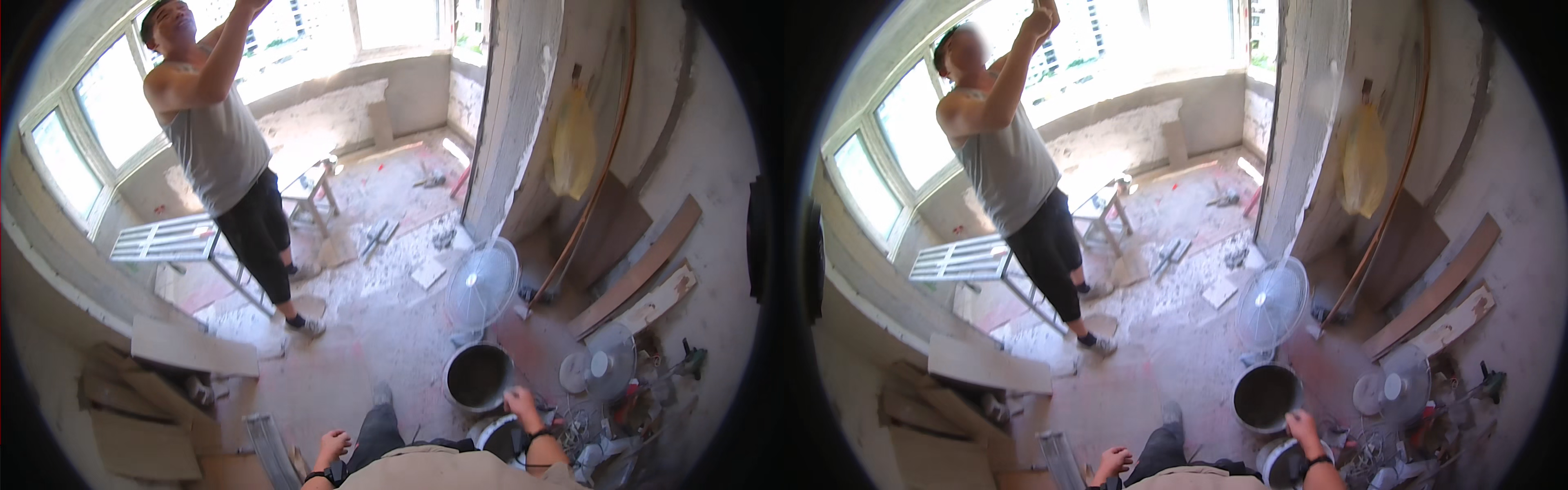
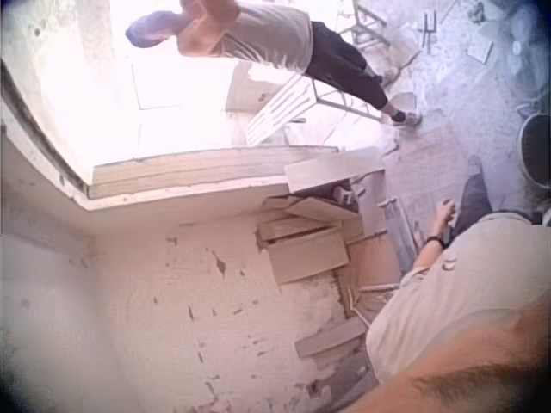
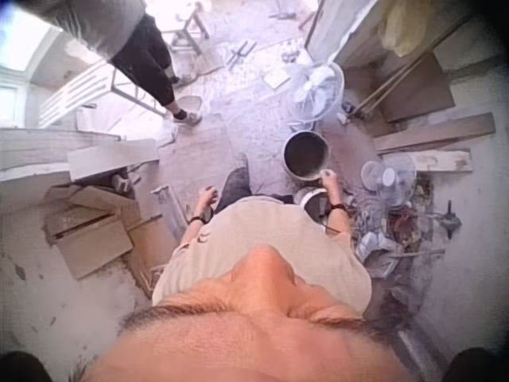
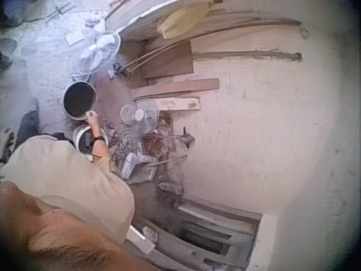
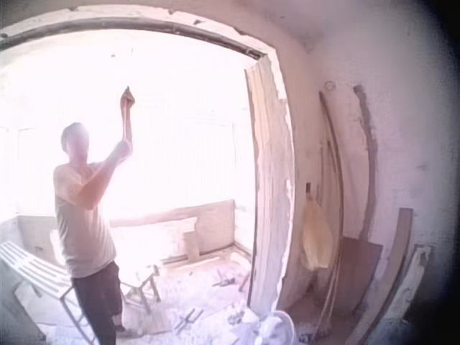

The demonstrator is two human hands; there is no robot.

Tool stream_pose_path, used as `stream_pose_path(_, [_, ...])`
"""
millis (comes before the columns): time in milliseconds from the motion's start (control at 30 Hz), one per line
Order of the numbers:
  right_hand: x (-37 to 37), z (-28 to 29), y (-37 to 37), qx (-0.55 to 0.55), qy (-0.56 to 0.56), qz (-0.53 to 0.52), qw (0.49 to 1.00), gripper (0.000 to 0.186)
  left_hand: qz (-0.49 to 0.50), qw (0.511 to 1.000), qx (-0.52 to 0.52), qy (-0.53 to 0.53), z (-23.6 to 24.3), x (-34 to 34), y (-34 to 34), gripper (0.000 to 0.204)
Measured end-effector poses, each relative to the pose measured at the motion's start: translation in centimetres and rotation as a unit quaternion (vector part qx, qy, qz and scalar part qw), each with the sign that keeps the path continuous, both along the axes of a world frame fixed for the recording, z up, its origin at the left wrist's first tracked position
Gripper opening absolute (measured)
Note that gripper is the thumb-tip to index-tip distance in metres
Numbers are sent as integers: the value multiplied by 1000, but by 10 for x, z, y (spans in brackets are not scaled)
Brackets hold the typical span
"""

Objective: The recorder applies mortar to the back of a tile using a trowel and then fixes the tile onto a wall, adjusting it with a rubber mallet.

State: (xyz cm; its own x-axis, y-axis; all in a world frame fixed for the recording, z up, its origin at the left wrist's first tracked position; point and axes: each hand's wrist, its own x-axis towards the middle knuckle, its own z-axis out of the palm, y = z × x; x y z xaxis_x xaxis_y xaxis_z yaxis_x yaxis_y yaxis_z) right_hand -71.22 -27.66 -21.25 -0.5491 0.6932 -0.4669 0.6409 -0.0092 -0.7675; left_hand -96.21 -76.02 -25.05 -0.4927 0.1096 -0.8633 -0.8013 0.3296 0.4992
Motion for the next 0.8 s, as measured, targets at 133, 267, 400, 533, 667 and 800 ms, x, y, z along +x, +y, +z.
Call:
stream_pose_path(133, [71, -29, -42, -10, -294, -3, 956, 27, -27, 999, -2, 19, 4, -114, 29, 35])
stream_pose_path(267, [95, -63, -87, -112, -325, -156, 926, 19, -84, 993, -23, 74, 24, -222, 71, 36])
stream_pose_path(400, [26, -70, -103, -109, -223, -105, 963, 30, -111, 990, -56, 74, 36, -296, 113, 36])
stream_pose_path(533, [-96, -56, -56, -126, -209, -88, 966, 29, -143, 989, -32, 22, 27, -332, 160, 36])
stream_pose_path(667, [-218, -32, 31, -212, -169, -168, 948, 25, -172, 985, -26, 0, 23, -356, 214, 36])
stream_pose_path(800, [-294, -41, 133, -183, -173, -124, 960, 23, -168, 985, -50, 3, 62, -397, 264, 38])
